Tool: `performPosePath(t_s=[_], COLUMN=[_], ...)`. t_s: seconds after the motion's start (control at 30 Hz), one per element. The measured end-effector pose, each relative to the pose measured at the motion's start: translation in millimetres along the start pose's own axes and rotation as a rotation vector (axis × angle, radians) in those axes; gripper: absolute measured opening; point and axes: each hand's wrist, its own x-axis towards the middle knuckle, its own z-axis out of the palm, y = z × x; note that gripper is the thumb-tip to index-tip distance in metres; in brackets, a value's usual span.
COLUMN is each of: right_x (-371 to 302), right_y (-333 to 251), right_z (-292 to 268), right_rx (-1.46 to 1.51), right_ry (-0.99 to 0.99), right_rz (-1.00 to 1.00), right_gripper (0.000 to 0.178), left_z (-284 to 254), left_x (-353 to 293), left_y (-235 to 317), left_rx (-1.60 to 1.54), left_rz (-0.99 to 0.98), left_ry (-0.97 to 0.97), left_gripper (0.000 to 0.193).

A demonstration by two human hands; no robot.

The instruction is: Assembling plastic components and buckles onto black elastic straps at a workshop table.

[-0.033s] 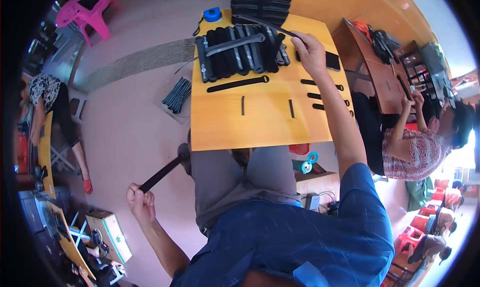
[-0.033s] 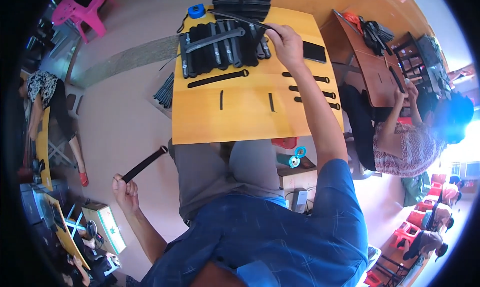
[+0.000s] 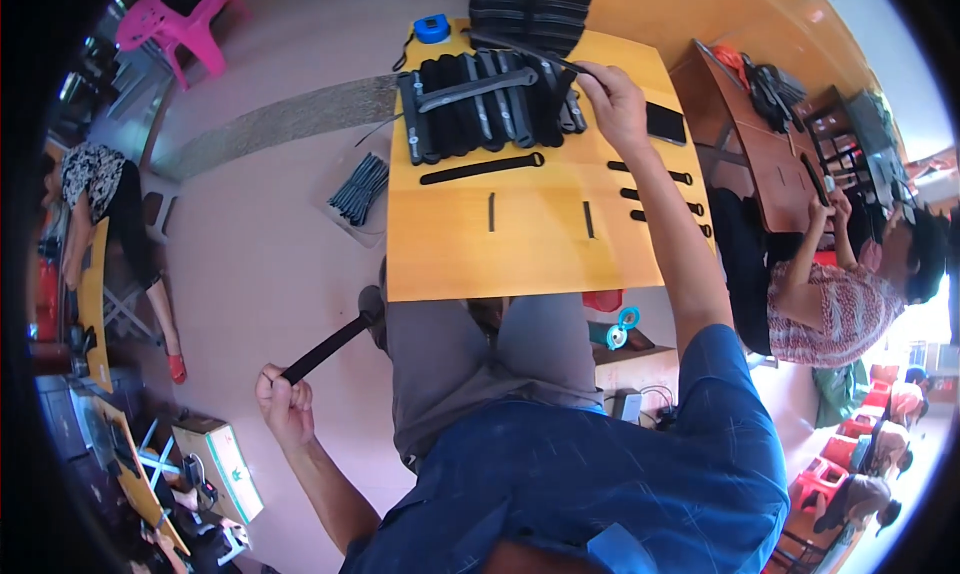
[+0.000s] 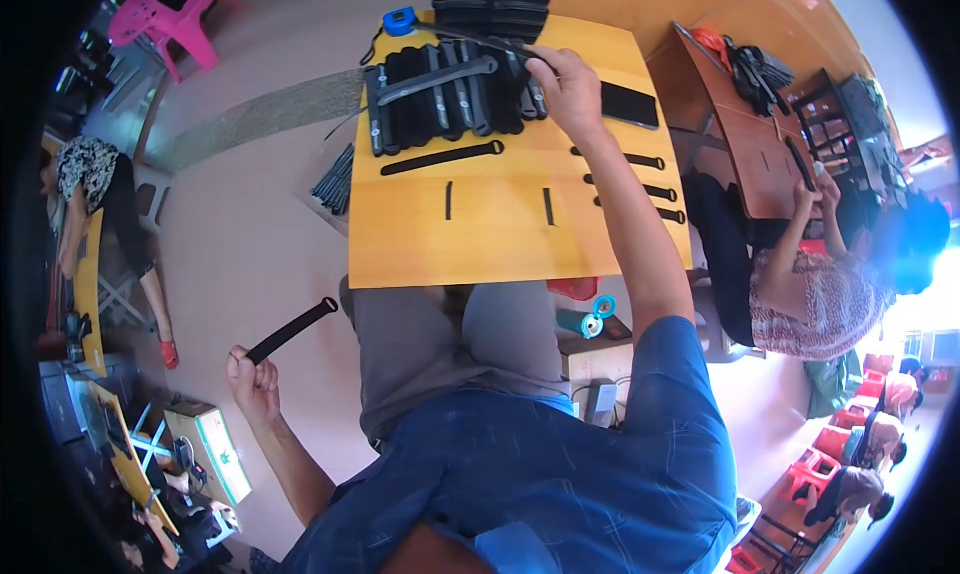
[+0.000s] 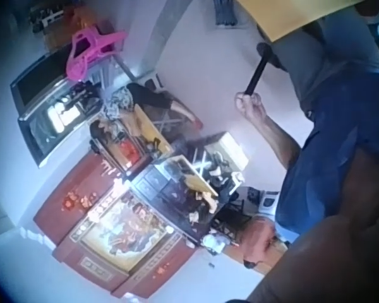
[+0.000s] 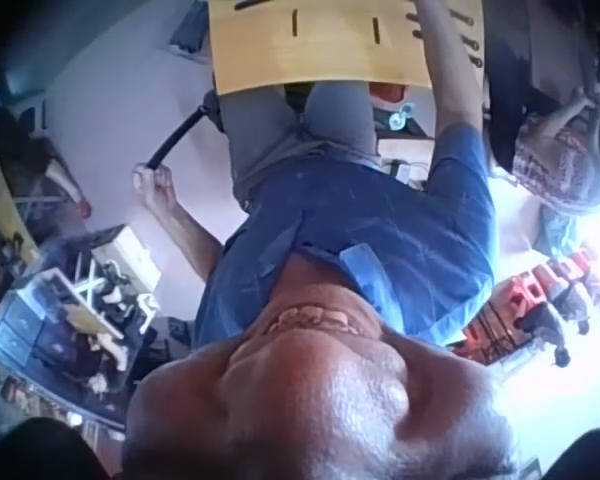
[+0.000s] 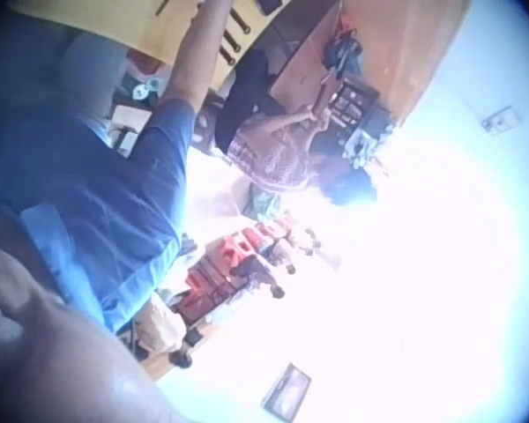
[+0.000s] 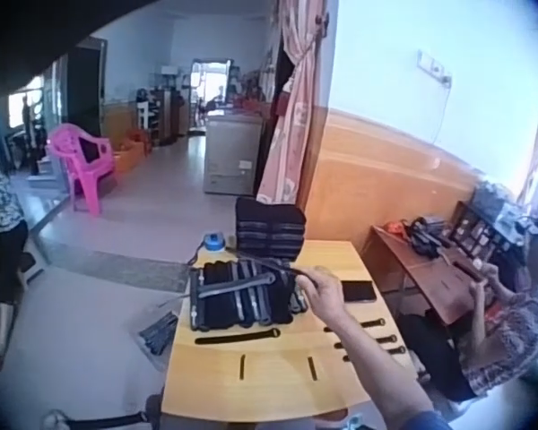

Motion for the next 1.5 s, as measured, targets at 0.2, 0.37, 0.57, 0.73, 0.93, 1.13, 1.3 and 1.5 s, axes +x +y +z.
performPosePath(t_s=[0.2,0.37,0.57,0.73,0.93,1.13,1.3,1.5], right_x=[18,24,12,-21,-193,-264,-273,-259], right_y=[-12,-15,-1,-57,-156,-184,-164,-140], right_z=[62,79,72,39,-1,1,-16,-46], right_rx=[-0.238,-0.249,-0.521,-0.199,0.894,1.704,1.858,1.194], right_ry=[-0.078,-0.087,-0.024,0.040,-0.835,-0.536,-0.141,-0.177], right_rz=[-0.168,-0.152,-0.369,-0.141,0.514,0.879,0.857,0.747], right_gripper=[0.024,0.022,0.035,0.036,0.049,0.056,0.028,0.023], left_z=[22,22,33,73,171,242,236,198], left_x=[-4,-10,-8,3,11,-21,-36,6], left_y=[-3,-1,3,9,-6,-52,-73,-74], left_rx=[0.049,0.052,0.085,0.187,0.497,0.506,0.718,0.993], left_rz=[-0.001,-0.030,-0.049,-0.005,0.343,0.359,0.186,0.209], left_ry=[-0.010,-0.024,-0.036,-0.012,-0.259,-0.466,-0.757,-0.454], left_gripper=[0.030,0.031,0.029,0.024,0.018,0.012,0.018,0.014])
